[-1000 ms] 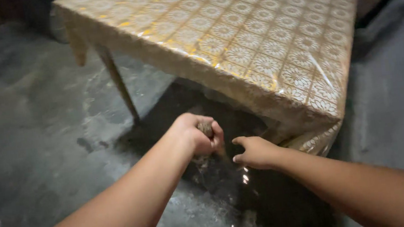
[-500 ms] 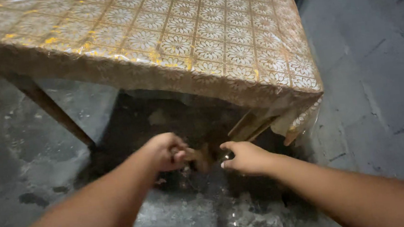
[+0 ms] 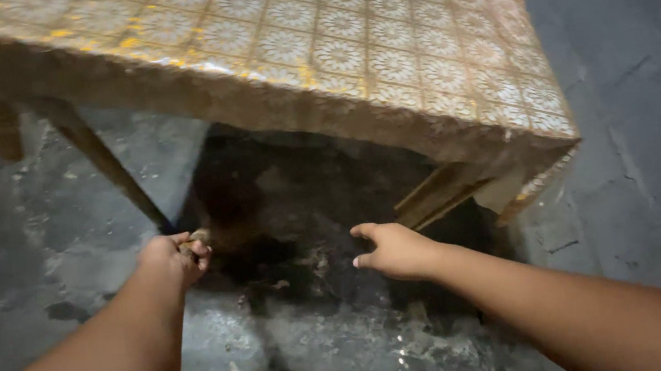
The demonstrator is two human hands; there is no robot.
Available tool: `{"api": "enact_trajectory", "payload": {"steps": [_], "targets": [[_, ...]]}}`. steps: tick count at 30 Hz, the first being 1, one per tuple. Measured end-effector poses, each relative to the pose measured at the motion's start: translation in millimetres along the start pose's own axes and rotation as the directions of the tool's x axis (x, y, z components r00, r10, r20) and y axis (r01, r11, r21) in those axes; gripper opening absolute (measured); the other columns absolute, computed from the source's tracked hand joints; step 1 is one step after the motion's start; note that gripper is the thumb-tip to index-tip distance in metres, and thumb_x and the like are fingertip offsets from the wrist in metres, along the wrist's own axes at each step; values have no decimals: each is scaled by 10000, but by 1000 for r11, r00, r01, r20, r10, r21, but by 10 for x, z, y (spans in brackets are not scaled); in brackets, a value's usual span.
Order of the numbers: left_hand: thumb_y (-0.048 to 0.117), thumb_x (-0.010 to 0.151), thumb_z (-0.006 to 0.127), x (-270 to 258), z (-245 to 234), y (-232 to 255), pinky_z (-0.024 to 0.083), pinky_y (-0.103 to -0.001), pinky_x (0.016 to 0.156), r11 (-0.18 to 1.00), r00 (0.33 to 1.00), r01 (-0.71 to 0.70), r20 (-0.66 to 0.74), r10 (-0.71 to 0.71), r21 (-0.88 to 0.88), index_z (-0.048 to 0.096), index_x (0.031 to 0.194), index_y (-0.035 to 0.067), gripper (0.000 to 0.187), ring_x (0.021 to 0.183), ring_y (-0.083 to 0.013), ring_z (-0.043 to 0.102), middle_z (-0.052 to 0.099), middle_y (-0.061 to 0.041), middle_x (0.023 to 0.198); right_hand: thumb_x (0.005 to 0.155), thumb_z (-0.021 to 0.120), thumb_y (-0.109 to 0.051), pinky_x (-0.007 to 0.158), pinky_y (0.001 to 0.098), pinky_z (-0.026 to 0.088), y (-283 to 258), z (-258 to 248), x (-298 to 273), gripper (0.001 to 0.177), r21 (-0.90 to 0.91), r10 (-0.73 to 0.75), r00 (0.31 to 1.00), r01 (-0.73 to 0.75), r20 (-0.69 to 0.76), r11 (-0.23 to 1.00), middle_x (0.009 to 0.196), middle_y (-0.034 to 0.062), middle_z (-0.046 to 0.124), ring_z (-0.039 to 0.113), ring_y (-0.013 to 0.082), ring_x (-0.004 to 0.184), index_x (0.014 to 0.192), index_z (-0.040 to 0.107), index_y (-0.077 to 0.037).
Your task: The person sweeps the floor with a broom, moving the broom along the concrete surface under and around a dining table and into an open area.
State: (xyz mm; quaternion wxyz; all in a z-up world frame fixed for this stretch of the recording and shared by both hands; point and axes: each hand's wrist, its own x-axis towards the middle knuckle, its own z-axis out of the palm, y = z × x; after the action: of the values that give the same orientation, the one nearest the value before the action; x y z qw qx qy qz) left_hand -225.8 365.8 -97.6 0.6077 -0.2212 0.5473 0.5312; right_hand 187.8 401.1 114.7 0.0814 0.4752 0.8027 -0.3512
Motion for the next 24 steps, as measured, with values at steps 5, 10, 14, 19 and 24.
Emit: {"api": "enact_trajectory", "payload": {"steps": [5, 10, 14, 19, 24], "targets": [[103, 938, 552, -716, 343, 162, 458, -262, 471, 992, 999, -31, -21, 29, -126, 526, 930, 36, 72, 551, -190, 505, 558, -114, 777, 815, 759, -312, 1063, 388, 477, -175, 108, 131, 682, -27, -14, 1000, 14, 16, 1000, 1369, 168, 632, 601, 318, 1281, 1423, 531, -105], [53, 906, 544, -1940, 1109, -172, 449, -270, 470, 947, 975, 209, 125, -183, -245, 476, 830, 63, 103, 531, -176, 478, 502, -92, 718, 814, 762, -334, 1010, 396, 517, -423, 152, 365, 676, -112, -39, 999, 41, 20, 993, 1284, 181, 674, 656, 329, 1190, 1421, 541, -134], [29, 897, 550, -2344, 1435, -602, 452, -273, 470, 941, 931, 313, 238, -277, -128, 451, 818, 56, 129, 511, -176, 477, 487, -96, 683, 796, 754, -309, 972, 394, 544, -672, 80, 495, 618, -93, -45, 998, 40, -47, 995, 1232, 176, 710, 692, 314, 1142, 1367, 599, -130], [94, 849, 545, -1802, 1316, -917, 445, -238, 421, 887, 797, 292, 422, -432, 357, 581, 911, 61, 79, 473, -153, 517, 592, -69, 667, 808, 718, -304, 962, 387, 548, -720, 37, 479, 569, -82, -38, 997, 33, -60, 996, 1212, 174, 728, 704, 301, 1136, 1335, 631, -107], [121, 833, 579, -1320, 1175, -1077, 428, -224, 400, 749, 802, 207, 330, -499, 629, 600, 949, 7, 163, 453, -129, 512, 536, -56, 645, 725, 769, -215, 1003, 376, 515, -338, 160, 527, 654, -166, -134, 984, 115, -113, 979, 1292, 182, 675, 657, 311, 1205, 1341, 613, -61]]}}
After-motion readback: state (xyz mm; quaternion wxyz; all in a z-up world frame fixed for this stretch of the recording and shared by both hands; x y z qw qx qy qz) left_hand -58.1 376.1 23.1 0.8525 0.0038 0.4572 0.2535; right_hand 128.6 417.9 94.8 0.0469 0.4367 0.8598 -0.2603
